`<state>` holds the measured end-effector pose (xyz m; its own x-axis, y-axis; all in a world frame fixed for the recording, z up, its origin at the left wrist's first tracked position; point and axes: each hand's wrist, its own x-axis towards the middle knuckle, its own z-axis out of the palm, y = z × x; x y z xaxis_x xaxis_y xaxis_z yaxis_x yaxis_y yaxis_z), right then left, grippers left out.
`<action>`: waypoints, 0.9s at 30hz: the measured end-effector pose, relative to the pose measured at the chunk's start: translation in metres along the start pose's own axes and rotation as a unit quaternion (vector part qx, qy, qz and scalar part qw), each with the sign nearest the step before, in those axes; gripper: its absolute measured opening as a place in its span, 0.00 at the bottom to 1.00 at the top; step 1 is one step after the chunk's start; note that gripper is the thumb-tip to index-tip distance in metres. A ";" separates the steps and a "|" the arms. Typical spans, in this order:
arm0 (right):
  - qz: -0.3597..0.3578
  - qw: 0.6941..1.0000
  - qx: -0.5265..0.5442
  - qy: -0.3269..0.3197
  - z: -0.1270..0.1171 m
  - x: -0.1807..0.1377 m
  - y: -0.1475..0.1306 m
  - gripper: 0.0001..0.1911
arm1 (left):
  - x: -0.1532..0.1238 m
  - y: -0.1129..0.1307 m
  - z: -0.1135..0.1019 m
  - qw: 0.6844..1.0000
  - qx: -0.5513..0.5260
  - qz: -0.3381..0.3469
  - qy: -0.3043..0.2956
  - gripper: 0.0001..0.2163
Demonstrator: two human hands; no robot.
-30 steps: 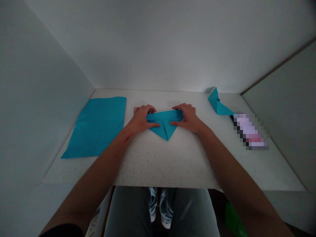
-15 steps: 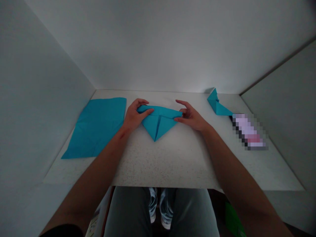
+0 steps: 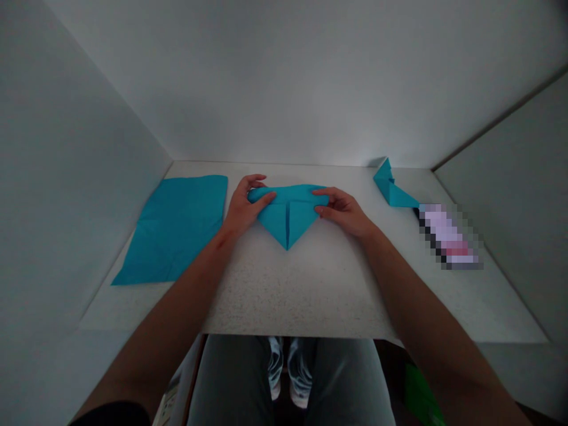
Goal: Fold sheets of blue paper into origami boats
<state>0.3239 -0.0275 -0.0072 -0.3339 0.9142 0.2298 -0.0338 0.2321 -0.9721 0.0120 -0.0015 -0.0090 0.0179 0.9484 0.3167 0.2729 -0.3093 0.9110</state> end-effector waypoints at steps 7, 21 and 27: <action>-0.026 0.991 0.015 0.127 -0.007 0.006 0.001 0.25 | 0.004 -0.014 0.003 0.995 -0.051 -0.088 0.009 0.39; -0.083 0.945 0.170 0.266 -0.025 0.007 -0.003 0.20 | -0.013 0.006 -0.001 0.943 -0.154 -0.089 -0.283 0.36; -0.091 0.931 0.237 0.261 -0.022 0.006 -0.014 0.13 | -0.017 0.005 0.003 0.928 -0.163 -0.083 -0.325 0.43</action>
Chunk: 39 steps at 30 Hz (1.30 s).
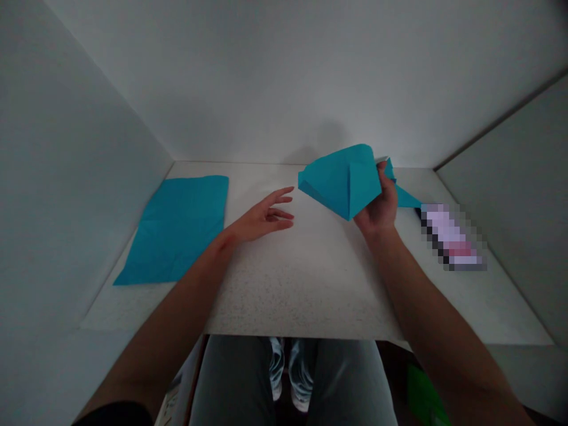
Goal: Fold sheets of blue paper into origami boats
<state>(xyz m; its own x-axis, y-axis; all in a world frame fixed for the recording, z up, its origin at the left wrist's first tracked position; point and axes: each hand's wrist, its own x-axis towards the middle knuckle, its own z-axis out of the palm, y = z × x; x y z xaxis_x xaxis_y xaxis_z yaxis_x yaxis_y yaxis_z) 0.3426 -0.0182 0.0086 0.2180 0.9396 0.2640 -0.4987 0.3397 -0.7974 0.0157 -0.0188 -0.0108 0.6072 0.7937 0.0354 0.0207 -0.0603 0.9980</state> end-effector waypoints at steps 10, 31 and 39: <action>0.094 0.987 -0.105 -0.072 0.018 -0.011 0.018 0.21 | 0.010 0.003 -0.008 0.993 -0.002 0.040 0.115 0.29; 0.069 0.934 -0.305 -0.171 0.007 -0.012 0.020 0.45 | 0.008 0.007 -0.008 0.981 -0.005 -0.023 0.190 0.37; 0.058 0.940 -0.300 -0.154 0.000 -0.007 0.024 0.52 | 0.011 0.000 -0.017 0.965 0.069 0.003 0.252 0.22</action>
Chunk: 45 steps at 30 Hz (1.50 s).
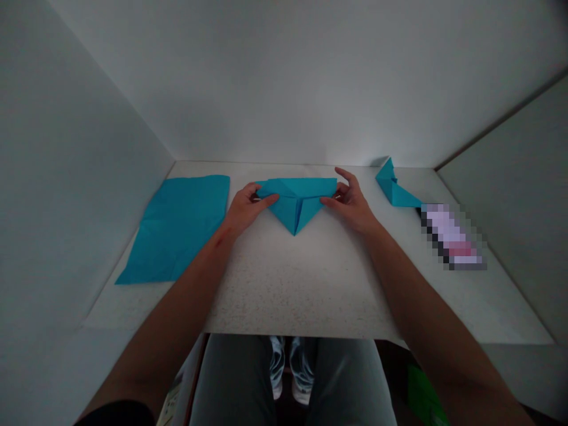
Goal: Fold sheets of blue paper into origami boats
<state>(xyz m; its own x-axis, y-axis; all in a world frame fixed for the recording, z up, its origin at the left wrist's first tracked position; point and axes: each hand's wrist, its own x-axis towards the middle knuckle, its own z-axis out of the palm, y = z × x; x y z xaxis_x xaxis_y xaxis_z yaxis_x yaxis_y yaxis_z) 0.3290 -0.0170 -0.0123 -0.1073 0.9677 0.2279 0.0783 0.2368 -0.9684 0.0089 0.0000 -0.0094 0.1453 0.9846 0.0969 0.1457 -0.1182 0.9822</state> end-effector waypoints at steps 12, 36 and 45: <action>0.023 0.949 -0.312 -0.043 -0.016 -0.003 0.003 0.45 | -0.005 -0.002 -0.004 0.980 0.194 0.005 0.053 0.35; -0.103 0.888 -0.410 -0.182 0.012 -0.015 -0.013 0.20 | -0.019 0.015 0.010 0.913 0.334 0.164 -0.168 0.21; -0.082 0.872 -0.461 -0.140 0.006 -0.014 -0.009 0.41 | -0.020 0.011 0.009 0.895 0.419 0.110 -0.110 0.40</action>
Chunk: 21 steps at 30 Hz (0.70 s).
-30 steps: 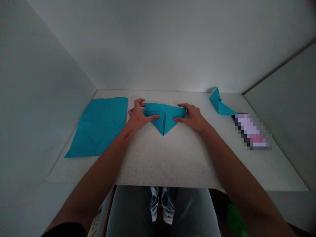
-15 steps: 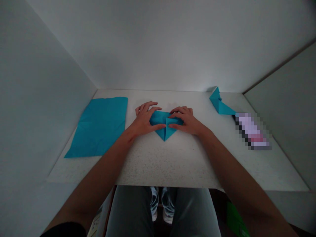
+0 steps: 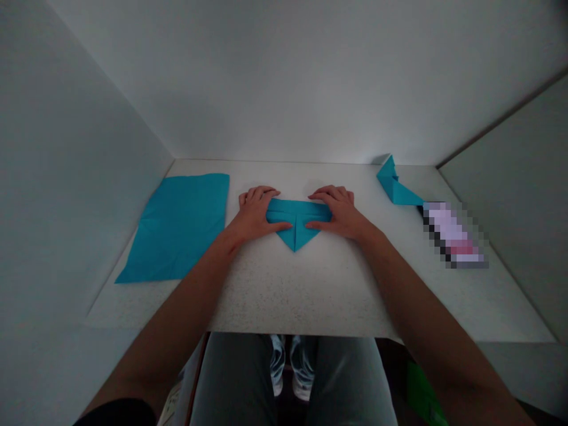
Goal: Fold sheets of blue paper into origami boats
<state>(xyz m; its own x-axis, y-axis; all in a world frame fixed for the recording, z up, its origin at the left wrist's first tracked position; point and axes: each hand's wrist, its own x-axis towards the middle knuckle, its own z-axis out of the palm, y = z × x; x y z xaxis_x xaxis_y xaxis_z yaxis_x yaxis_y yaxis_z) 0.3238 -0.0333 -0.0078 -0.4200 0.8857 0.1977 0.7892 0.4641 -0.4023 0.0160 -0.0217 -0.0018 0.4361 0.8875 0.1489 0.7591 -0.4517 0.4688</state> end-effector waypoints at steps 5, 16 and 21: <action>0.011 1.000 -0.008 -0.009 0.003 -0.001 0.004 0.44 | 0.000 0.002 -0.002 1.000 0.007 -0.012 -0.012 0.36; 0.006 1.000 0.009 -0.015 0.003 0.001 0.003 0.39 | 0.003 0.002 -0.002 1.000 -0.026 0.011 -0.003 0.39; -0.004 1.000 0.020 0.009 0.002 0.001 0.002 0.37 | 0.003 0.003 -0.008 0.999 -0.028 0.039 -0.003 0.33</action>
<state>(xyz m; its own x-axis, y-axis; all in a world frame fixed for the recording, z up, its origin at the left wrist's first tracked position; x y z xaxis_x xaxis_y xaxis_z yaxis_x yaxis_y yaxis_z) 0.3235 -0.0314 -0.0104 -0.4183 0.8821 0.2167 0.7667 0.4708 -0.4364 0.0163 -0.0199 0.0068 0.4964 0.8489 0.1815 0.6943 -0.5138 0.5040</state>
